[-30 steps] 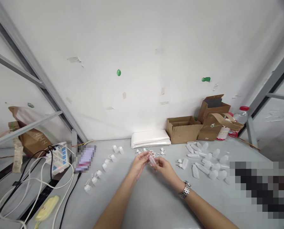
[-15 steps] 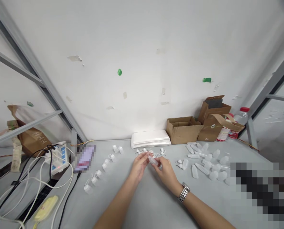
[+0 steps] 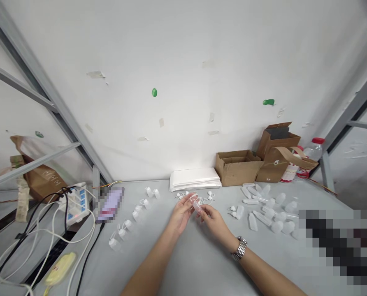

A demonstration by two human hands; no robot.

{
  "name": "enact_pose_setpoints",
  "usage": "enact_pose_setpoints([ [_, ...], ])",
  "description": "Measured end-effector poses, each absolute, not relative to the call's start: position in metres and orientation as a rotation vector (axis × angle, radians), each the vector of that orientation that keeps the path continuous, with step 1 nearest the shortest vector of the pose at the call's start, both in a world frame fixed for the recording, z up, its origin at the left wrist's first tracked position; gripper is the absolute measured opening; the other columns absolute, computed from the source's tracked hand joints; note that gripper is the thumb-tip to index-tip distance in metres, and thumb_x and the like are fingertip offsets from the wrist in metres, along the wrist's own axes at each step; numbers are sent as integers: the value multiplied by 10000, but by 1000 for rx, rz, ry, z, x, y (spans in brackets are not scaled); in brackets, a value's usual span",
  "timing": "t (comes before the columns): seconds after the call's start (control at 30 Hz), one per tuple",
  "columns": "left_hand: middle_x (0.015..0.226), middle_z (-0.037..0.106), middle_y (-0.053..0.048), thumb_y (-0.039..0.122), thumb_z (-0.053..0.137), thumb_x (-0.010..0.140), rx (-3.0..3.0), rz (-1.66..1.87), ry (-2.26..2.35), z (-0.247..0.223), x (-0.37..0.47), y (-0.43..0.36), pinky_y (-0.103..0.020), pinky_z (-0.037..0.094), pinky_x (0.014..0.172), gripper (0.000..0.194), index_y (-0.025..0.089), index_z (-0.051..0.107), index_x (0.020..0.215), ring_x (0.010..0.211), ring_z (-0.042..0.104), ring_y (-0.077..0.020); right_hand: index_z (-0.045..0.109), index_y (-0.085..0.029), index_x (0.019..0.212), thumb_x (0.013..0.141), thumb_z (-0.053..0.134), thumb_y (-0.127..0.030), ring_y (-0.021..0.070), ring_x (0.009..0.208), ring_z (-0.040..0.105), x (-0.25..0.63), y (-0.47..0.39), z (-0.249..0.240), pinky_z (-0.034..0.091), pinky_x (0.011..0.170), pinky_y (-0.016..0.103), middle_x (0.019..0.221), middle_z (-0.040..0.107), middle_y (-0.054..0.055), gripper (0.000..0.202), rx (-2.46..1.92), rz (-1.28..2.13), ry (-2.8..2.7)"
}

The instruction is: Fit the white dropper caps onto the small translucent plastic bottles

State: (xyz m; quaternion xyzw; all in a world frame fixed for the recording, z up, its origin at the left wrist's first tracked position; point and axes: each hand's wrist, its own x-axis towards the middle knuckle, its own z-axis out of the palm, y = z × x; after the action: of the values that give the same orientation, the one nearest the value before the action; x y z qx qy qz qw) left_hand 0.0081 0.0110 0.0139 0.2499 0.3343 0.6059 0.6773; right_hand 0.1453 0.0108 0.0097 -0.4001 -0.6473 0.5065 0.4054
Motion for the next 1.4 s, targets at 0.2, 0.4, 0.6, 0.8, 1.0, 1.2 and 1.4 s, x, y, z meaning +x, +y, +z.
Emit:
enact_pose_setpoints([
  [0.2, 895, 673, -51, 193, 707, 627, 549, 1352, 824, 15, 10, 10, -263, 422, 776, 314, 170, 637, 932, 822, 605, -155, 586, -188, 815, 788, 515, -393, 182, 692, 539, 146, 7, 8, 406, 707, 332, 752, 625, 37, 219, -1106, 918, -1755],
  [0.4, 910, 675, -50, 187, 677, 659, 414, 1393, 798, 9, 13, 9, -250, 434, 754, 235, 165, 638, 889, 807, 612, -144, 568, -187, 905, 849, 442, -289, 171, 695, 530, 146, 4, 4, 290, 850, 394, 751, 589, 35, 172, -1106, 347, -2003],
  [0.6, 909, 673, -55, 154, 677, 666, 413, 1407, 751, 16, 14, 7, -265, 424, 815, 216, 155, 620, 875, 823, 619, -142, 538, -184, 943, 873, 398, -249, 169, 705, 527, 147, 3, 5, 271, 864, 392, 742, 573, 29, 169, -1080, 181, -2019],
  [0.8, 886, 671, -48, 191, 712, 640, 535, 1385, 740, 17, 15, 5, -279, 404, 814, 225, 150, 634, 847, 843, 601, -150, 536, -160, 913, 879, 392, -248, 165, 700, 521, 148, 1, 7, 286, 850, 397, 735, 556, 25, 172, -1069, 188, -1997],
  [1.0, 832, 677, -63, 225, 736, 606, 640, 1387, 778, 14, 12, 7, -292, 395, 809, 224, 136, 656, 796, 805, 597, -160, 549, -185, 846, 849, 436, -349, 170, 692, 506, 149, 4, 7, 351, 769, 361, 732, 564, 23, 199, -1070, 685, -1871],
  [1.2, 827, 683, -82, 298, 708, 642, 703, 1407, 785, 16, 12, 5, -273, 404, 785, 237, 113, 686, 789, 809, 593, -166, 528, -171, 652, 745, 521, -522, 130, 549, 480, 147, 13, 16, 380, 608, 284, 597, 543, -4, 363, -861, 1497, -1542],
  [1.4, 908, 676, -79, 351, 695, 647, 681, 1360, 785, 17, 16, 3, -243, 438, 663, 269, 141, 682, 815, 725, 595, -143, 612, -138, 655, 718, 609, -442, 109, 547, 456, 147, 13, 14, 331, 569, 253, 608, 579, 18, 311, -656, 1828, -1292],
])
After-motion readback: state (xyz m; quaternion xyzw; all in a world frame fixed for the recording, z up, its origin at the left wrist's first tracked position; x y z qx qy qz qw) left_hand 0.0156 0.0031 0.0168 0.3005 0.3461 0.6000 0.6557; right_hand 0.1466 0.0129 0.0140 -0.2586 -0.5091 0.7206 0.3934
